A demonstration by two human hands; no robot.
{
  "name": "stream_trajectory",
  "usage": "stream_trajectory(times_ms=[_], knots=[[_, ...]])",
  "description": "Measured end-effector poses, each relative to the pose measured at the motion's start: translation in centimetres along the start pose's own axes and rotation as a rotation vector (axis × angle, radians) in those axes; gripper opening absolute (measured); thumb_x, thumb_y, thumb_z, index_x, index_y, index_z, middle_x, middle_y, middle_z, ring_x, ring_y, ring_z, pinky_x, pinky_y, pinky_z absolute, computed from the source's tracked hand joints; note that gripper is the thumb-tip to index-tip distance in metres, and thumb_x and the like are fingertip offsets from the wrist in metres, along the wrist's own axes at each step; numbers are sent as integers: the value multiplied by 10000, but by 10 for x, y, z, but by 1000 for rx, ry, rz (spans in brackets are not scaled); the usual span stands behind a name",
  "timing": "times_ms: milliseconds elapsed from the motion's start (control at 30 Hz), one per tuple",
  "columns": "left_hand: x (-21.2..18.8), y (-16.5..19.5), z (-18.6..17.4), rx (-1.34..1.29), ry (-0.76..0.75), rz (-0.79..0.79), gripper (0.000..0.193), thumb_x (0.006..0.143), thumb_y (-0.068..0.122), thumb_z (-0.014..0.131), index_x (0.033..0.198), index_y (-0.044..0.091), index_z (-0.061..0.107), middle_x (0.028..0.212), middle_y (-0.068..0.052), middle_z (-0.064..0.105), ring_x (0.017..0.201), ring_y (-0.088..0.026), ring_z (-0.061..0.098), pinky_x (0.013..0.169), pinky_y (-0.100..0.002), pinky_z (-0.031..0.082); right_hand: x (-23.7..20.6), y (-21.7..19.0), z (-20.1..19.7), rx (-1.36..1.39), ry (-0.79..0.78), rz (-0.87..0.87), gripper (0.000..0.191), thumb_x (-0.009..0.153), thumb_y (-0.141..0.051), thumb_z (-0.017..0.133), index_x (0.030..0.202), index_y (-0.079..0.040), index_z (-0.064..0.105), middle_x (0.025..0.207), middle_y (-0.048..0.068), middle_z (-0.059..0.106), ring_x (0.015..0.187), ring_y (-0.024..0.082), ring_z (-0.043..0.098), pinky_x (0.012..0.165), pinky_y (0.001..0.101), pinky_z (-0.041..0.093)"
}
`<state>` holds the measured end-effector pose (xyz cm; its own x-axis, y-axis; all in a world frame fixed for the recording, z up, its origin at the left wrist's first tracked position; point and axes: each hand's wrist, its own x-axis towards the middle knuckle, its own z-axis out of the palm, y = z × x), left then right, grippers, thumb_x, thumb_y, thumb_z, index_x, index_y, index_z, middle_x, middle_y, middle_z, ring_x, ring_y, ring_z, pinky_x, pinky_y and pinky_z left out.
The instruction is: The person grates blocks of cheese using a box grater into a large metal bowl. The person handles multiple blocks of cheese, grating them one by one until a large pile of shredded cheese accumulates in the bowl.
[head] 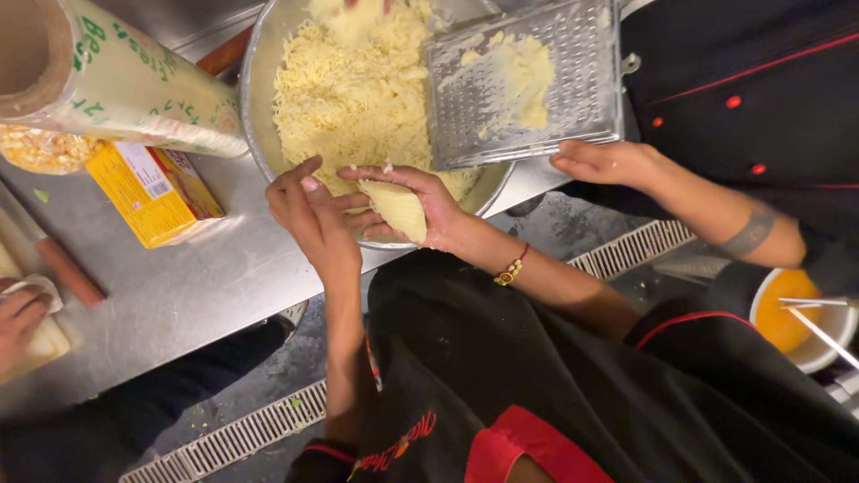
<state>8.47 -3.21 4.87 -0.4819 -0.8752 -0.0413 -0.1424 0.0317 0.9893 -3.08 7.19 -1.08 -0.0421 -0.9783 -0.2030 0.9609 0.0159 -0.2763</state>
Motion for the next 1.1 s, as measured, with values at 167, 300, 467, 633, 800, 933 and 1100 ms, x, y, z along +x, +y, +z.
stream_trajectory(times_ms=[167, 300, 467, 633, 800, 933, 1100], knots=[[22, -13, -22, 186, -36, 258, 377, 1169, 246, 403, 1226, -27, 656, 1234, -156, 541, 1173, -314, 543, 1026, -386, 441, 17, 10, 0, -18, 62, 47, 699, 1062, -411, 514, 1629, -35, 354, 1432, 243, 582, 1193, 339, 668, 984, 385, 560], [40, -21, -40, 172, -62, 244, 394, 1160, 266, 396, 1182, -23, 663, 1170, -141, 578, 1099, -279, 589, 976, -366, 458, 34, 7, 1, 9, 29, 52, 673, 1068, -381, 512, 1620, -30, 351, 1438, 255, 582, 1199, 351, 662, 996, 392, 559], [53, -29, -47, 15, -78, 94, 383, 1138, 277, 394, 1150, -10, 648, 1121, -105, 616, 1045, -221, 582, 942, -351, 466, 46, 10, 4, -4, 27, 81, 655, 1073, -369, 506, 1607, -18, 365, 1414, 253, 590, 1205, 364, 663, 989, 394, 558], [57, -33, -38, -182, -85, -151, 381, 1115, 316, 415, 1106, 33, 670, 985, -30, 620, 899, -148, 561, 788, -301, 436, 43, 6, 3, -54, 55, 136, 650, 1055, -381, 521, 1572, -3, 404, 1379, 236, 614, 1178, 365, 665, 976, 393, 557], [56, -27, -27, -241, -21, -124, 313, 1090, 301, 479, 1075, 53, 669, 952, -12, 623, 874, -114, 566, 761, -277, 424, 39, -7, 0, -236, 255, 227, 594, 991, -388, 534, 1479, -51, 504, 1311, 182, 652, 1070, 267, 709, 805, 303, 553], [53, -21, -17, -271, 31, -147, 235, 1057, 264, 523, 1050, 76, 665, 934, -2, 638, 860, -102, 573, 750, -265, 417, 24, -18, -4, -306, 288, 275, 522, 987, -366, 555, 1383, -27, 593, 1189, 169, 710, 854, 192, 705, 611, 252, 527], [49, -19, 0, -198, -15, -91, 180, 997, 145, 574, 1106, 55, 686, 957, -18, 659, 847, -120, 589, 745, -273, 452, -10, -35, -4, -439, 248, 278, 482, 991, -377, 566, 1311, -23, 639, 1030, 136, 735, 731, 139, 683, 460, 206, 445]])
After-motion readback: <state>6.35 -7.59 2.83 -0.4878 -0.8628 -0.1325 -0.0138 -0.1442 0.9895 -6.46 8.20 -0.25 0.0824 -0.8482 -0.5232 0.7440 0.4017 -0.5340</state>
